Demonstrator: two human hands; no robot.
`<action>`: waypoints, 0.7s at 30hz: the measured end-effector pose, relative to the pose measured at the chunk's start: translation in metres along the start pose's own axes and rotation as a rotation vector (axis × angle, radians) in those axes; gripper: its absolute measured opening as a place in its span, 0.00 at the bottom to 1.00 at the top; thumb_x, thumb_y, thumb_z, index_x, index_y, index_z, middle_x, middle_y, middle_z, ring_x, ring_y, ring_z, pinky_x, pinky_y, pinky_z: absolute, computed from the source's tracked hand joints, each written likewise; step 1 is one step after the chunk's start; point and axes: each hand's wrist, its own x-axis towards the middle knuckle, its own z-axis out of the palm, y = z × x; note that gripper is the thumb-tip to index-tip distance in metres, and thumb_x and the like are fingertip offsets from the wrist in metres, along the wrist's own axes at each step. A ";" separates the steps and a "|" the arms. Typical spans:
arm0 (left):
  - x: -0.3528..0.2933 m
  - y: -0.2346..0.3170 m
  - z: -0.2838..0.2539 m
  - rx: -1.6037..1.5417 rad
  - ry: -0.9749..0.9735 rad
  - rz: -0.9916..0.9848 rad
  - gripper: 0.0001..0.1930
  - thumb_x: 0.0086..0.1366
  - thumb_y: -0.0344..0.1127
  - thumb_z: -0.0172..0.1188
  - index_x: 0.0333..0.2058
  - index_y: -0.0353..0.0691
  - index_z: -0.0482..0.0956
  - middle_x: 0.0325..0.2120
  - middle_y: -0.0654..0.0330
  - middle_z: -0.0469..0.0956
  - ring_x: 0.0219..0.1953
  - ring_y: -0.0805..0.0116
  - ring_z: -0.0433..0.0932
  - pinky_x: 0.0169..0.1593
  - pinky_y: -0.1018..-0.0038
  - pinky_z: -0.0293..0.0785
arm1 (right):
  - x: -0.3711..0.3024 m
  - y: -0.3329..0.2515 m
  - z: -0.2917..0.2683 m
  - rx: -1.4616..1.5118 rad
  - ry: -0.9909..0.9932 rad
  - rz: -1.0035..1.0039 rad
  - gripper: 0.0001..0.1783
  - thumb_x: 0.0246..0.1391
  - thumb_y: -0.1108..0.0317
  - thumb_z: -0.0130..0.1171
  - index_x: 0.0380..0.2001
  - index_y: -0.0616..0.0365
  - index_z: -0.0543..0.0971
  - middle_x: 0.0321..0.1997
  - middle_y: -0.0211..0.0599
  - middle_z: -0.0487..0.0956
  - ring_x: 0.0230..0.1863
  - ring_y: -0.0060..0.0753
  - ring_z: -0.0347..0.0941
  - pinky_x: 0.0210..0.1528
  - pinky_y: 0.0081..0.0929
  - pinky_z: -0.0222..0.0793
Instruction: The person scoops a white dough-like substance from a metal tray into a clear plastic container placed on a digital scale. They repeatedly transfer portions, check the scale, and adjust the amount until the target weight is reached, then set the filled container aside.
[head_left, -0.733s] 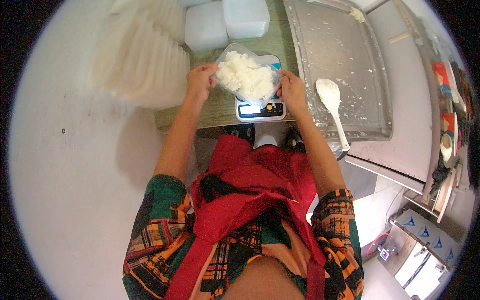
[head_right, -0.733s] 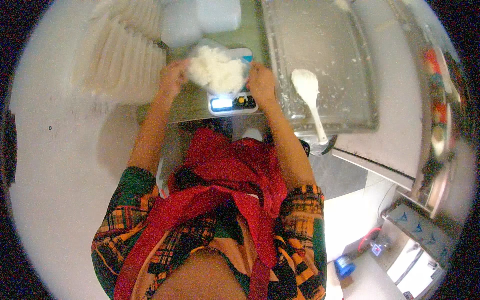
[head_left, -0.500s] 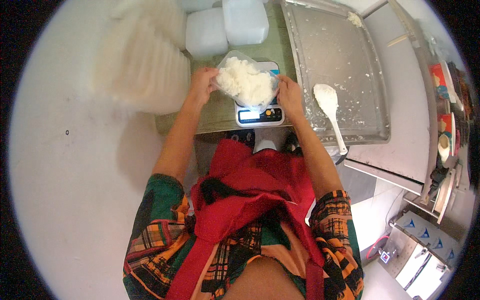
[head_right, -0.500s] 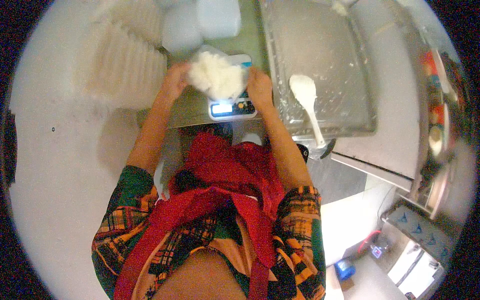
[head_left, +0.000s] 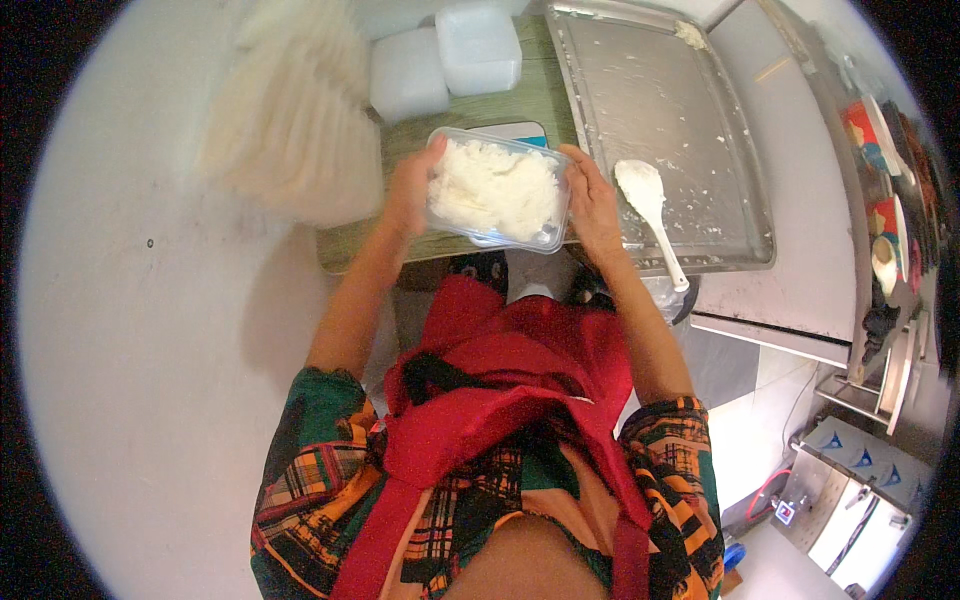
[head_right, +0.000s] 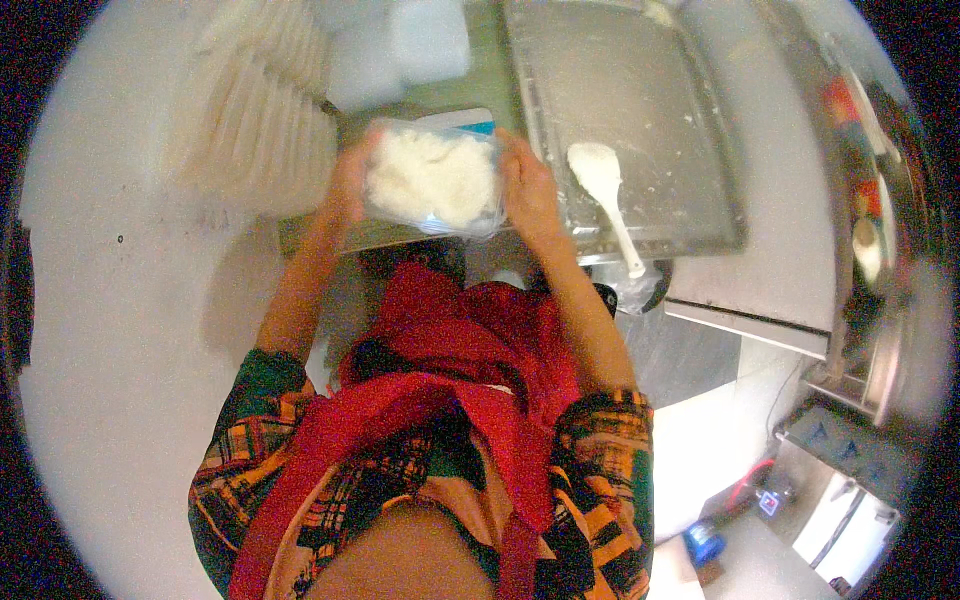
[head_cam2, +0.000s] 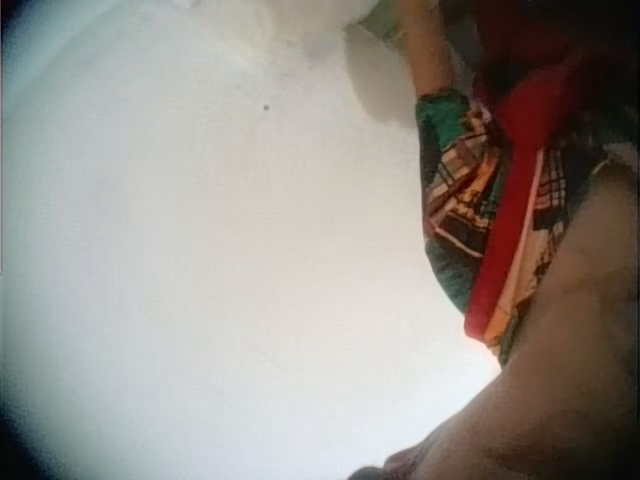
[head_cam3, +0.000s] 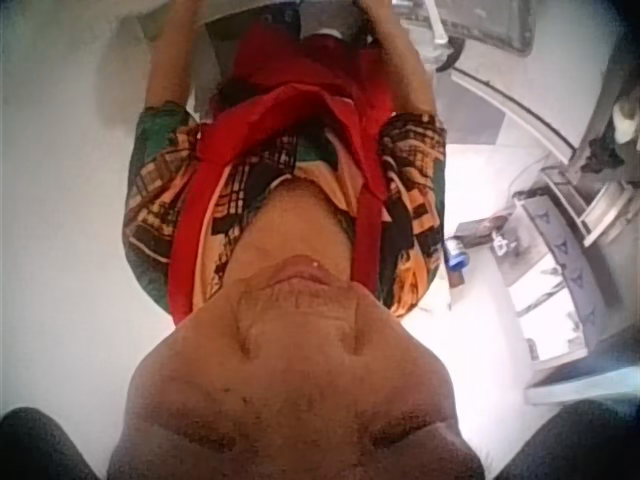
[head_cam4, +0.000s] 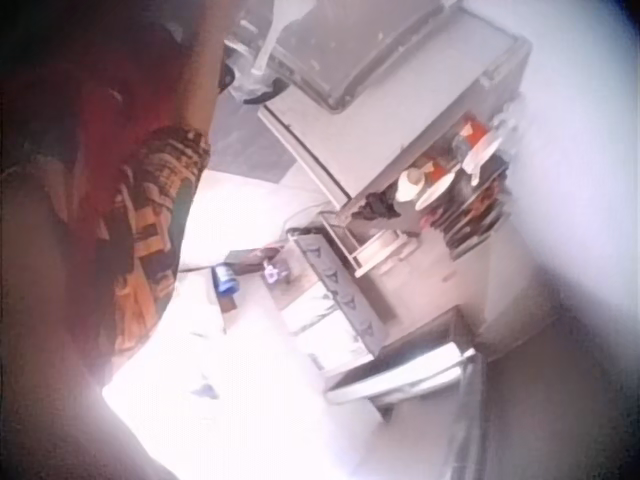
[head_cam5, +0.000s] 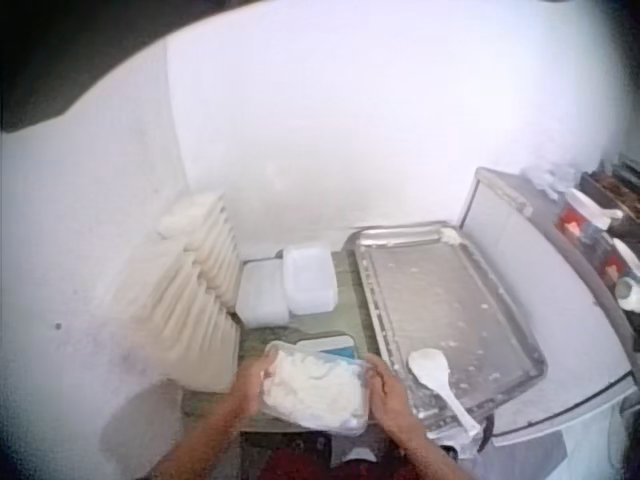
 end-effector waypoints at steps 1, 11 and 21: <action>-0.004 -0.001 0.006 -0.025 0.006 0.005 0.26 0.57 0.53 0.47 0.38 0.32 0.71 0.33 0.53 0.75 0.31 0.64 0.76 0.37 0.71 0.72 | -0.002 -0.002 0.003 -0.041 0.105 -0.059 0.18 0.55 0.67 0.39 0.47 0.61 0.67 0.29 0.35 0.70 0.30 0.28 0.64 0.33 0.23 0.62; -0.018 -0.004 0.025 0.431 0.176 0.409 0.25 0.60 0.53 0.40 0.39 0.34 0.72 0.34 0.55 0.75 0.34 0.58 0.75 0.40 0.67 0.69 | -0.015 -0.019 -0.016 -0.035 0.242 -0.048 0.18 0.55 0.68 0.37 0.49 0.60 0.64 0.37 0.51 0.71 0.36 0.43 0.69 0.39 0.32 0.64; -0.027 0.043 0.046 1.246 -0.448 0.378 0.29 0.59 0.56 0.37 0.26 0.33 0.75 0.22 0.46 0.73 0.26 0.54 0.73 0.33 0.65 0.66 | -0.032 -0.060 -0.027 -0.032 0.059 0.016 0.19 0.54 0.68 0.40 0.50 0.58 0.62 0.47 0.53 0.68 0.47 0.49 0.66 0.48 0.35 0.60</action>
